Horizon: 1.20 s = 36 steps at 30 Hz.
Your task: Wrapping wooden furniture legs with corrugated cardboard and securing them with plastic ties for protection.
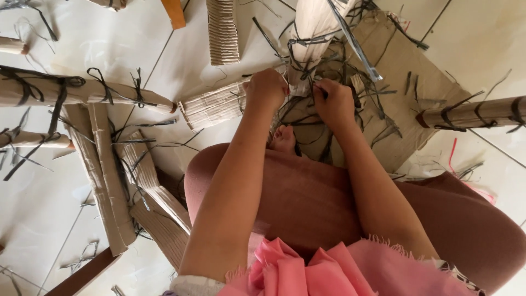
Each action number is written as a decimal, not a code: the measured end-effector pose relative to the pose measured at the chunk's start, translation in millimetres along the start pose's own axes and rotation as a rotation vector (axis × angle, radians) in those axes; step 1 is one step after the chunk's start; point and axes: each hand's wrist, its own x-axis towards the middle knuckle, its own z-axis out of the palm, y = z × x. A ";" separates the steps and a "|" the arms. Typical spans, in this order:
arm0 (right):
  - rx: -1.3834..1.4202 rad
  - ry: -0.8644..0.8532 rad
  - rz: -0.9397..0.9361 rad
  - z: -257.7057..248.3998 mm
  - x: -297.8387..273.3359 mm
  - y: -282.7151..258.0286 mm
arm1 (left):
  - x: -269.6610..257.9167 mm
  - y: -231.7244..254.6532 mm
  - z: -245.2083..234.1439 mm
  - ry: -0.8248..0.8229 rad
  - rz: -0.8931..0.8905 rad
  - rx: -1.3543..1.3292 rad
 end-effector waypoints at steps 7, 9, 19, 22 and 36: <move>-0.060 -0.036 -0.082 -0.6 -7.0 -14.8 | 4.7 -10.8 6.4 -0.153 0.003 0.182; -0.058 -0.025 -0.077 0.3 -9.7 -15.7 | -14.8 0.0 -1.3 -0.173 0.011 0.201; 0.037 -0.002 -0.026 14.5 -29.4 3.4 | -36.9 -10.0 -17.0 0.145 0.055 -0.056; 0.155 0.108 0.034 10.8 -21.0 18.9 | -54.3 -3.8 -52.0 0.195 0.115 -0.106; 0.217 0.073 0.119 11.1 30.0 62.5 | -1.0 1.0 -16.4 0.215 0.194 -0.079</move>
